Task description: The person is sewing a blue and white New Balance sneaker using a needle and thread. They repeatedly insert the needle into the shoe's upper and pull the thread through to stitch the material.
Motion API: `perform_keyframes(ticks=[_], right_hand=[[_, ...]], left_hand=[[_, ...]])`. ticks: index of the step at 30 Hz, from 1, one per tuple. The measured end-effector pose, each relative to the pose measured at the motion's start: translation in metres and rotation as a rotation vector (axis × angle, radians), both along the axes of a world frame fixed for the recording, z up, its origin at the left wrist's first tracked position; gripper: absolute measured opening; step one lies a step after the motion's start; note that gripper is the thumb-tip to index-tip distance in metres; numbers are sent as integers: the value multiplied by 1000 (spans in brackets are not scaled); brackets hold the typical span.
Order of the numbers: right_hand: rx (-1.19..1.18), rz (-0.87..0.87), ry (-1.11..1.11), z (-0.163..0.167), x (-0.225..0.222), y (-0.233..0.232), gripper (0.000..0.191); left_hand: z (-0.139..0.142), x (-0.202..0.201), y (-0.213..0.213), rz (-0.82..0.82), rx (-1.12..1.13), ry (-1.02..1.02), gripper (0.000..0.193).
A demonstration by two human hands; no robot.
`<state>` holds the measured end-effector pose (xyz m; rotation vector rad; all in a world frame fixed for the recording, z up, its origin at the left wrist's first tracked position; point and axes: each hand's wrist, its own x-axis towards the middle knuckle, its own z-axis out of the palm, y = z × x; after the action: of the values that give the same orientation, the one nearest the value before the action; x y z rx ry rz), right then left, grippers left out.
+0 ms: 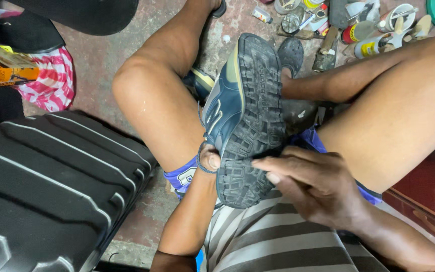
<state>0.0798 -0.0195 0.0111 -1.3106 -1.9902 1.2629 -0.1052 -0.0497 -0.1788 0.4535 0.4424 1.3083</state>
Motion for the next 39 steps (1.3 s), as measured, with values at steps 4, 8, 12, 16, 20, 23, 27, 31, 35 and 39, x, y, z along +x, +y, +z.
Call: perform_keyframes(ticks=[4,8,12,16,20,23,27,31,35,39], right_hand=[[89,66,13,3,-12,3,33],[137,82,-81,4,-10,3,38],[150,78,-117,0,-2,1,41],[174,92,-187,-1,6,0,42],[190,111,-233,-2,16,-1,43],[179,108,-232,-4,24,0,42],[152,93,-138,-9,30,1,41],[149,72,-104,-11,34,0,43],[161,63,-163,-9,39,-1,43],[183,37,-221,-7,45,-6,43]], left_hand=[[3,4,10,13,17,-13,111],[8,2,13,14,20,-2,118],[10,1,11,9,13,21,124],[6,3,8,19,-2,89,123],[0,2,0,-18,-36,147,112],[0,2,-4,-38,-39,227,109],[4,9,-2,-3,-68,179,113],[12,17,2,26,-56,179,115],[10,16,-4,35,-99,243,112],[-5,8,-13,-19,37,459,94]])
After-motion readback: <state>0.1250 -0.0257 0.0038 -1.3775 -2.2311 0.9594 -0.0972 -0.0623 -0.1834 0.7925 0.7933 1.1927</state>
